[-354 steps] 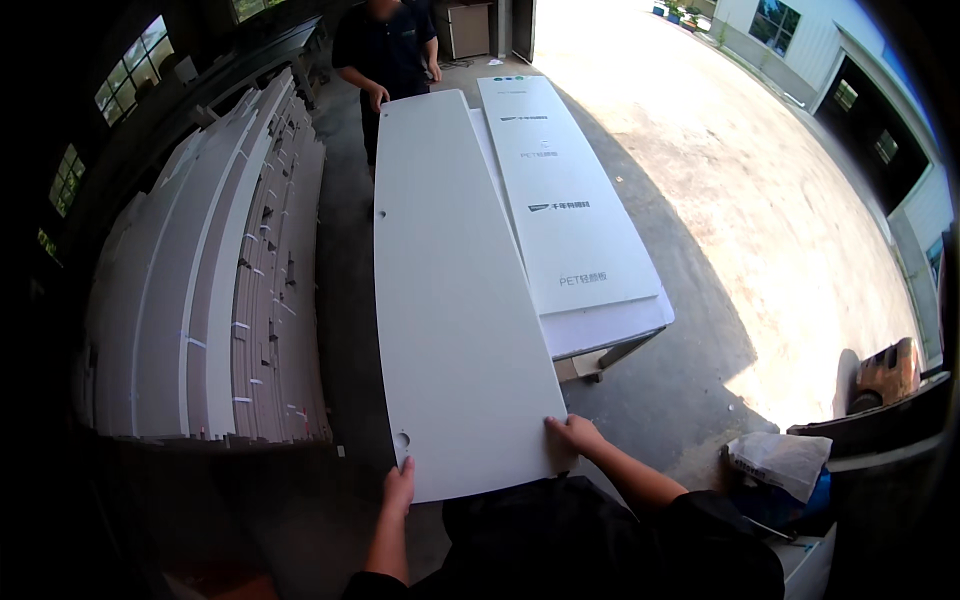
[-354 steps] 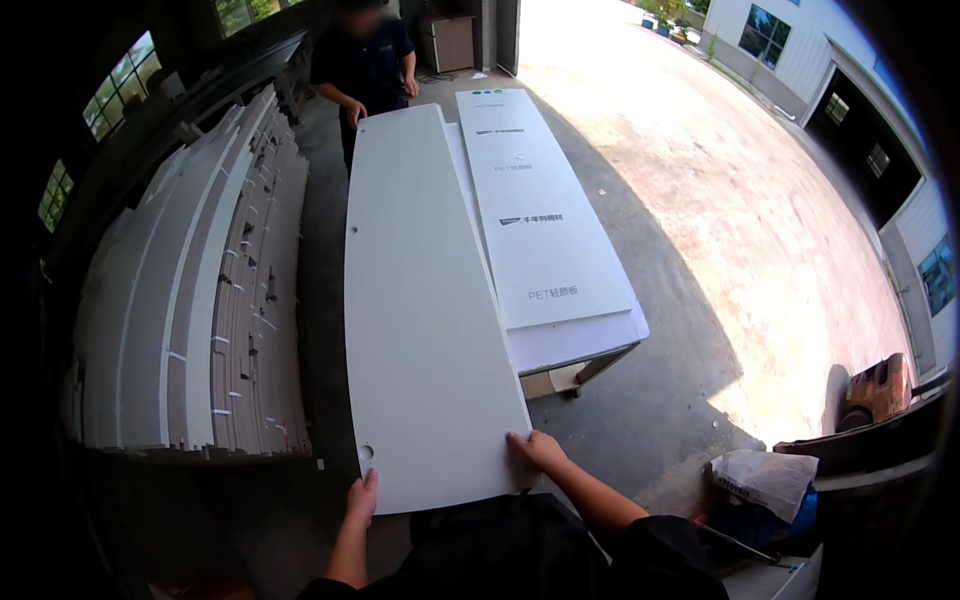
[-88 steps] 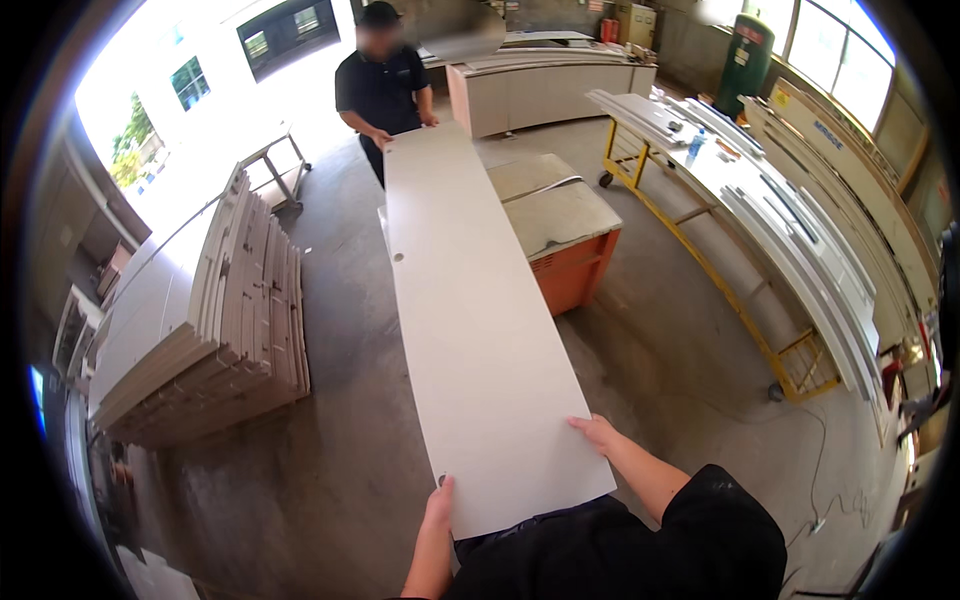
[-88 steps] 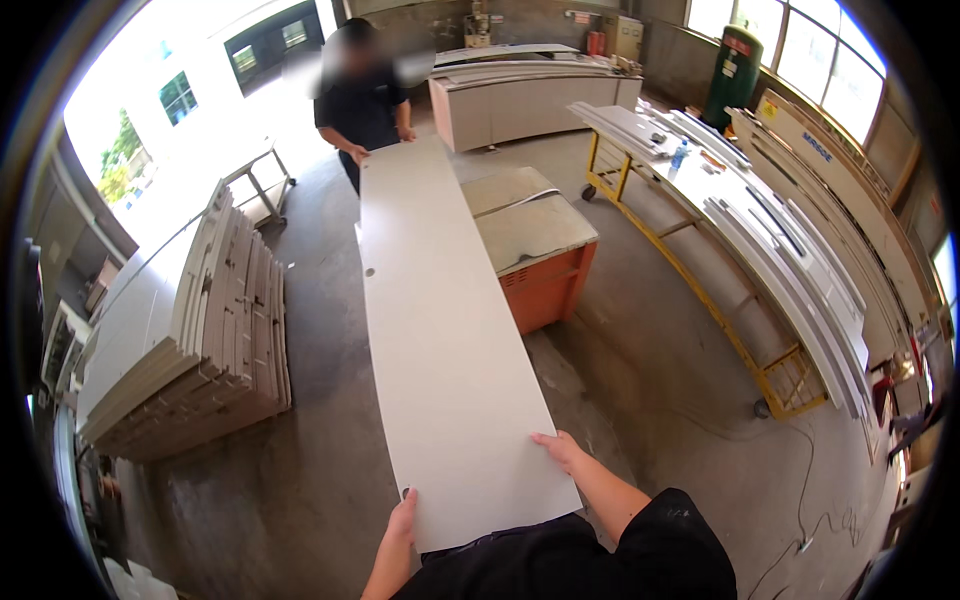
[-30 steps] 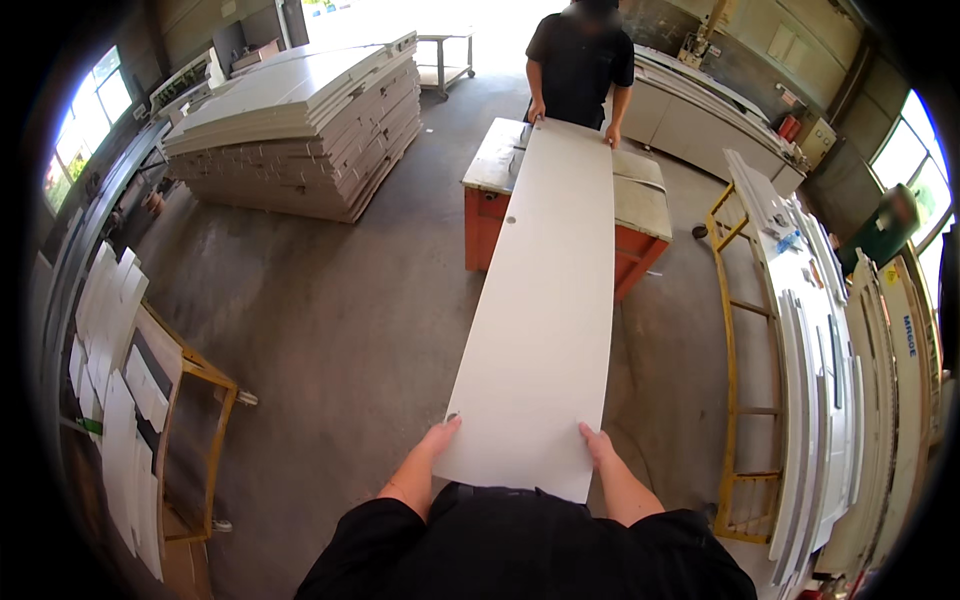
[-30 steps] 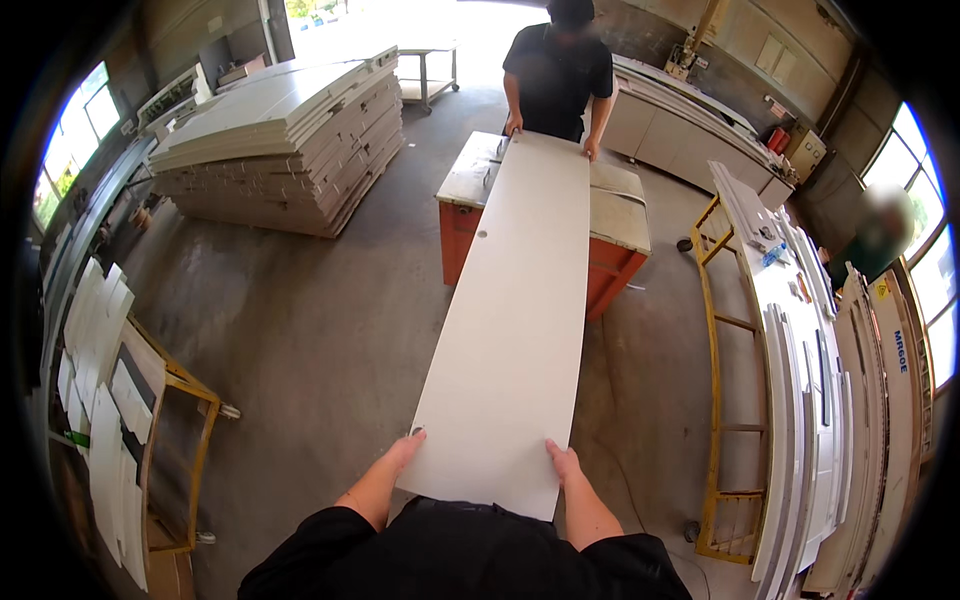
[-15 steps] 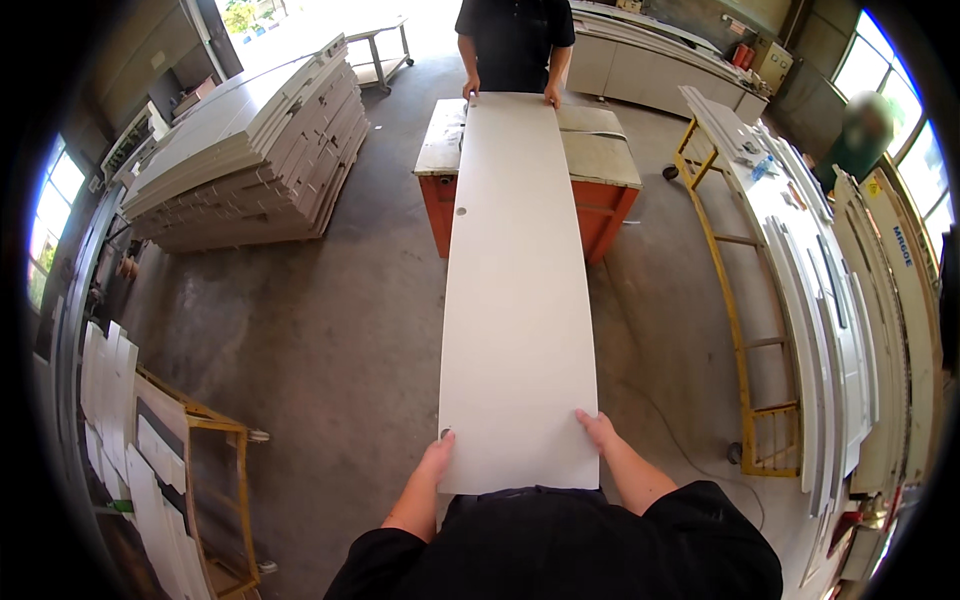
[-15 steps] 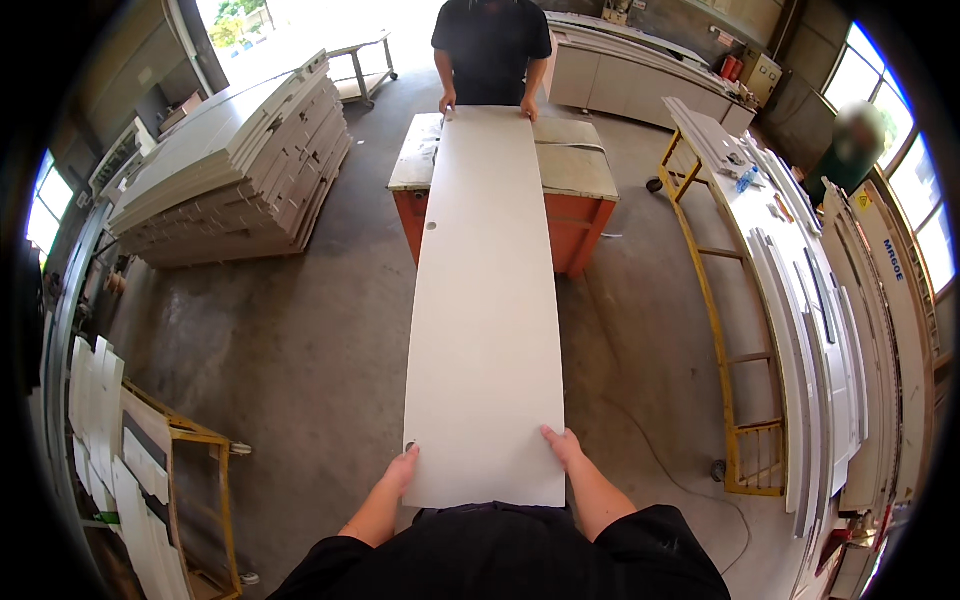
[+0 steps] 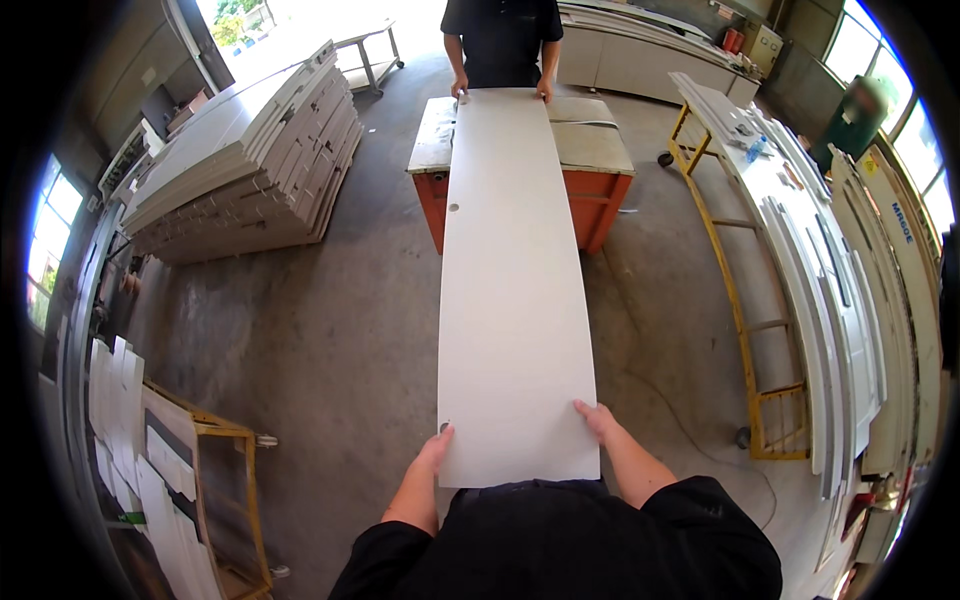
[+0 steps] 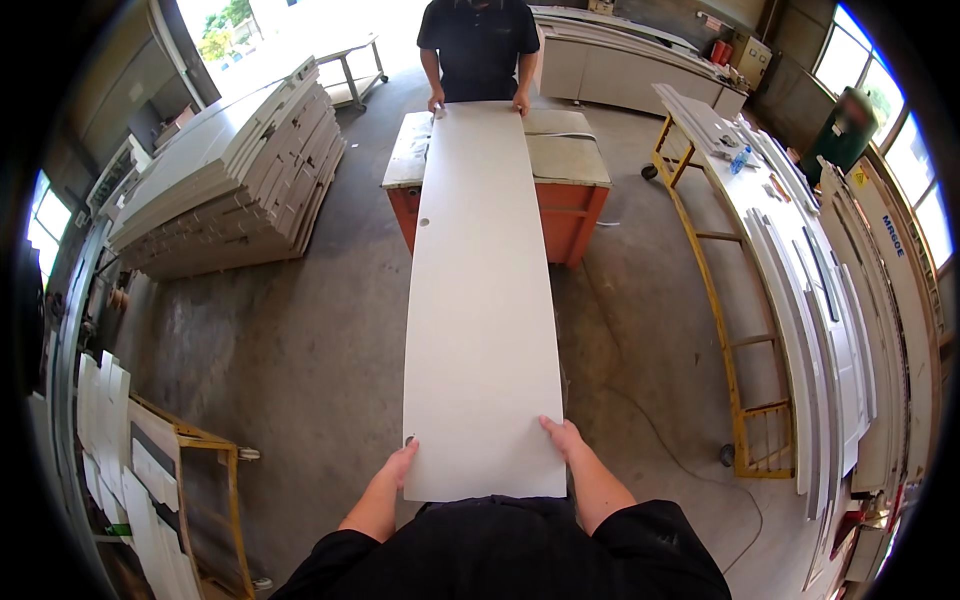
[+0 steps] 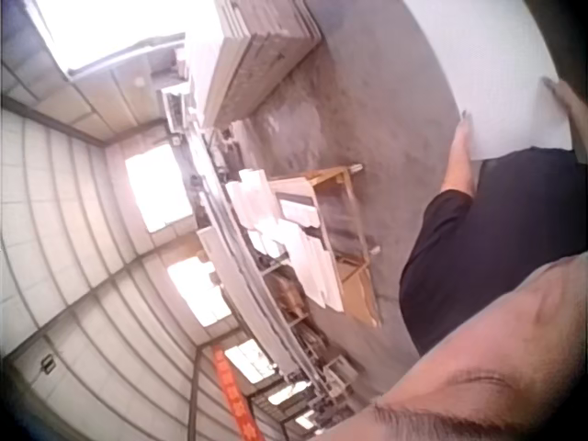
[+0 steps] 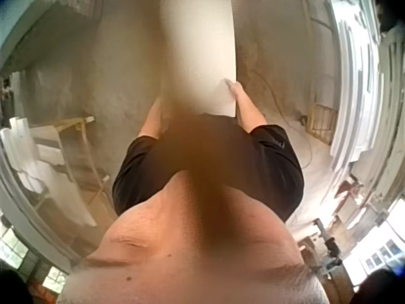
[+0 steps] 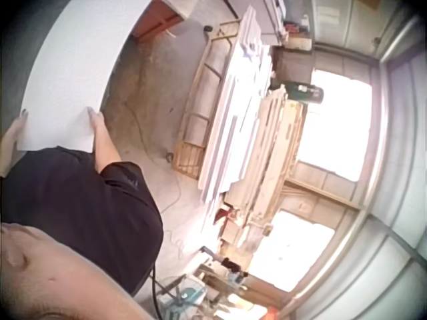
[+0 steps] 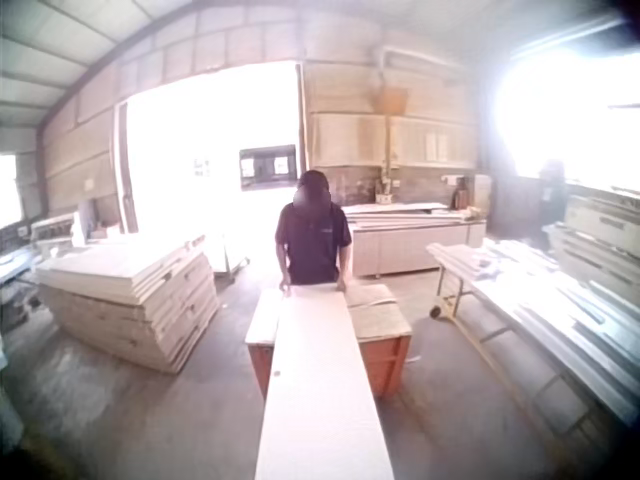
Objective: The person picks up a large white panel from a workbench, wraps a white strap around it, and carries it to a stack of similar panels. They place the panel on top of the stack and repeat the process with a second panel, wrapping it and stacking it as well.
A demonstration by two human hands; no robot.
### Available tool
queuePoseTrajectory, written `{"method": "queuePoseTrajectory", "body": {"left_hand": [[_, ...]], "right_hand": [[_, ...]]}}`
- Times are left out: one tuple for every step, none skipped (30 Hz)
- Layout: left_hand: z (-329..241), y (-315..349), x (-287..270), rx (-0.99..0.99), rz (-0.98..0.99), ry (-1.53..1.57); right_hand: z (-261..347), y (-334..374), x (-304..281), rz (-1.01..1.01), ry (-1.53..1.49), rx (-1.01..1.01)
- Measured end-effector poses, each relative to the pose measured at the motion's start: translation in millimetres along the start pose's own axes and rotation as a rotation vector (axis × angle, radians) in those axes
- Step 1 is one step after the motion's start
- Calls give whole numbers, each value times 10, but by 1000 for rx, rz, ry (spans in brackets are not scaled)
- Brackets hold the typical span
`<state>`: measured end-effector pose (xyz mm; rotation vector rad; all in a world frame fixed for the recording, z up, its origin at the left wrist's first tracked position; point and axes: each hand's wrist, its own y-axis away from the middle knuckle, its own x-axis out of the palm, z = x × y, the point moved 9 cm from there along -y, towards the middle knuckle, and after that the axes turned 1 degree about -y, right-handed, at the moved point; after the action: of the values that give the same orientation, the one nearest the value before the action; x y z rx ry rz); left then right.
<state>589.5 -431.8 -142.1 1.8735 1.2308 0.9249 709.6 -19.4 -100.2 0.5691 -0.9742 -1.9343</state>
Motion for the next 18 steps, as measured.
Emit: {"method": "queuePoseTrajectory", "body": {"left_hand": [[-27, 33, 22, -1, -5, -2], [-47, 73, 46, -1, -10, -3], [-63, 101, 72, -3, -20, 4], [-81, 127, 99, -5, -29, 13], [-106, 153, 121, -6, -39, 22], [-123, 193, 153, -13, -32, 24], [-158, 230, 193, -19, -25, 27], [-181, 251, 235, -26, -17, 30], [-193, 272, 241, -44, -24, 34], [-202, 284, 255, -62, -30, 38], [-209, 282, 276, -80, -35, 42], [-222, 255, 239, -74, -32, 34], [-185, 232, 199, -75, -31, 24], [-148, 220, 152, -76, -29, 15], [-111, 218, 167, -91, -7, 55], [-79, 216, 181, -105, 14, 96], [-70, 195, 194, -118, 34, 140], [-111, 214, 254, -130, 61, 185]], "right_hand": [[-32, -14, 11, 34, -19, 35], [-58, -24, -5, 37, -22, 50], [-70, -54, -29, 41, -23, 63], [-80, -90, -38, 44, -24, 75], [-76, -127, -49, 27, -28, 63], [-117, -143, -68, 8, -33, 56], [-152, -158, -98, -12, -38, 48], [-169, -177, -123, -14, -34, 33], [-153, -192, -107, -10, -33, 16], [-130, -208, -98, -7, -32, -2], [-117, -215, -122, -11, -21, -4], [-111, -217, -98, -7, -15, -5], [-130, -190, -75, -4, -12, 0], [-149, -162, -40, 6, -21, 7], [-132, -146, -39, 14, -23, 11], [-118, -156, -31, 24, -23, 14], [-109, -187, -33, 25, -32, -1], [-120, -201, -42, 27, -39, -13]]}}
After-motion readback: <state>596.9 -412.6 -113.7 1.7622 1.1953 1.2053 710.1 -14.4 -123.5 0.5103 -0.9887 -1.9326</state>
